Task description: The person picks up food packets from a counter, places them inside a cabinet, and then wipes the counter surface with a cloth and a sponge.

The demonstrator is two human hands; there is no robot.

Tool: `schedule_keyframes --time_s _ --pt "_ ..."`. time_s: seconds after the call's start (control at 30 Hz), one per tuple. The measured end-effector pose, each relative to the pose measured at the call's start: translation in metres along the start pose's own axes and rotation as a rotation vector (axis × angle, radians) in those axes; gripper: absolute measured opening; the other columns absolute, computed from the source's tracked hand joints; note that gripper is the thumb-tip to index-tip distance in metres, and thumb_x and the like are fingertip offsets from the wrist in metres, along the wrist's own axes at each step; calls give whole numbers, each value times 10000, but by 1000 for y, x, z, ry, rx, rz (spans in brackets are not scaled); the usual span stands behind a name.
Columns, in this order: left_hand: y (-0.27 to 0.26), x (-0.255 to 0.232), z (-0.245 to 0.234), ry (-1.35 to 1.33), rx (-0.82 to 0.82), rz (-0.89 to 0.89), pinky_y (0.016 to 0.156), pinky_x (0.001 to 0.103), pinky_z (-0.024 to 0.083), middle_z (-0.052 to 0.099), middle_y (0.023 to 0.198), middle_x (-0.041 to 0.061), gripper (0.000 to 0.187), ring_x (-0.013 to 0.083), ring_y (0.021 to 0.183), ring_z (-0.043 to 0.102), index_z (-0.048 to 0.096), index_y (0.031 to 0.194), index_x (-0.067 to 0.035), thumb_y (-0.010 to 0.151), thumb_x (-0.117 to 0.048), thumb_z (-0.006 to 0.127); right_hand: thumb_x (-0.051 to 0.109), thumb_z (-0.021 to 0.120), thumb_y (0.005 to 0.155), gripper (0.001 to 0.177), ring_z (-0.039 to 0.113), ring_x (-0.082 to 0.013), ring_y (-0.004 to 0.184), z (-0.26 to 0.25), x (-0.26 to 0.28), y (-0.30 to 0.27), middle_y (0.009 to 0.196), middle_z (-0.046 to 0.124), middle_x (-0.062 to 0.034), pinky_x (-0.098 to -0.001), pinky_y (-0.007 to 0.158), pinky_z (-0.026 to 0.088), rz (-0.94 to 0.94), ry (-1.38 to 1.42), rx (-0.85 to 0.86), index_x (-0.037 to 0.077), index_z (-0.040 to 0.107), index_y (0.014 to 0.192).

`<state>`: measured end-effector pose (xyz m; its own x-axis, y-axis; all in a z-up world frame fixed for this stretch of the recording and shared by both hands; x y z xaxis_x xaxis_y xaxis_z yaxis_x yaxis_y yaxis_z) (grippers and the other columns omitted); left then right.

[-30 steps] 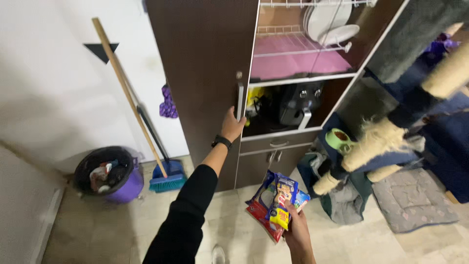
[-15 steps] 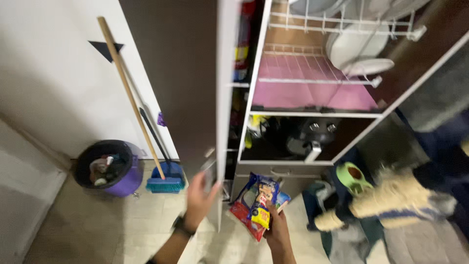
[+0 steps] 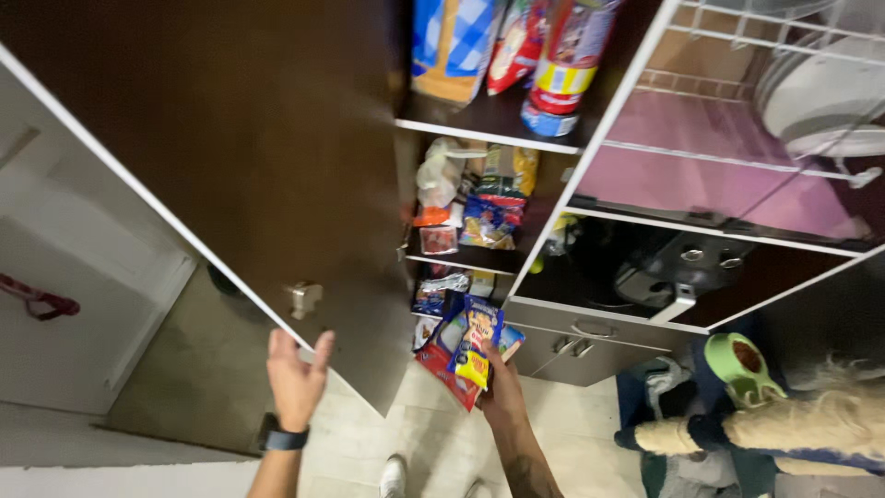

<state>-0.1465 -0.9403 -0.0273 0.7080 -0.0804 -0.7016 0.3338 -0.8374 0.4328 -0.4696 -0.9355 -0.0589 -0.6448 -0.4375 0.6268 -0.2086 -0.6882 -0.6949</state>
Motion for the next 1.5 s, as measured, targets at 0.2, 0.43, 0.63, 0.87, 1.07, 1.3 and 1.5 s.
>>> schedule_keyframes --time_s 0.2,0.43,0.63,0.87,1.07,1.3,1.5 --pt "1 -29 -11 -109 -13 58 902 433 456 657 1095 182 431 350 1029 550 642 1210 -22 951 -365 659 364 785 811 441 735 -268 904 25 -12 18 1078 774 -101 -491 698 600 23 34 -21 165 658 1183" --pt "-2 -31 -12 -111 17 27 801 407 524 654 1244 193 461 323 1095 596 628 1254 -13 933 -340 668 349 795 778 560 726 -264 908 55 10 23 1070 761 -92 -458 677 601 -45 -43 25 170 601 1272" --pt "2 -36 -15 -135 -4 43 1106 434 435 640 1325 212 426 370 1292 567 629 1259 -9 930 -277 657 338 747 828 521 720 -299 964 99 58 82 1136 747 -104 -422 818 607 -103 -215 144 99 647 1280" --pt "-7 -19 -11 -36 36 -37 796 381 516 759 1167 134 407 284 875 693 726 1164 -44 902 -355 706 232 797 776 507 739 -299 891 109 63 173 1081 757 -160 -457 802 624 -102 -86 228 66 684 1242" --pt "-29 13 6 95 107 -150 374 322 327 461 355 19 411 114 266 379 579 647 -147 884 -474 656 358 815 759 462 738 -232 788 116 38 210 982 768 -83 -406 637 607 -121 -123 72 139 719 1154" --pt "-58 47 19 120 65 -296 722 374 580 798 768 87 450 230 770 776 820 847 -89 800 -527 732 310 766 892 399 584 -148 510 153 0 194 930 697 -100 -230 295 303 -270 443 -79 189 505 1168" --pt "-42 10 5 384 393 -873 399 298 383 386 298 33 814 175 268 411 377 349 -103 775 -762 590 301 796 836 806 737 -381 1038 217 4 228 1331 680 -202 -497 803 656 -207 633 -350 212 304 1469"
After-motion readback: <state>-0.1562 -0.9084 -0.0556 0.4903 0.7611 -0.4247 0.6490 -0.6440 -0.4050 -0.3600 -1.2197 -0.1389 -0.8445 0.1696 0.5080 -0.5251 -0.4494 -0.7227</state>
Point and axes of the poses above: each hand's wrist, its own y-axis towards the middle knuckle, its own z-axis out of the palm, x = y × z, the point moved 2 cm from there along y, towards the middle knuckle
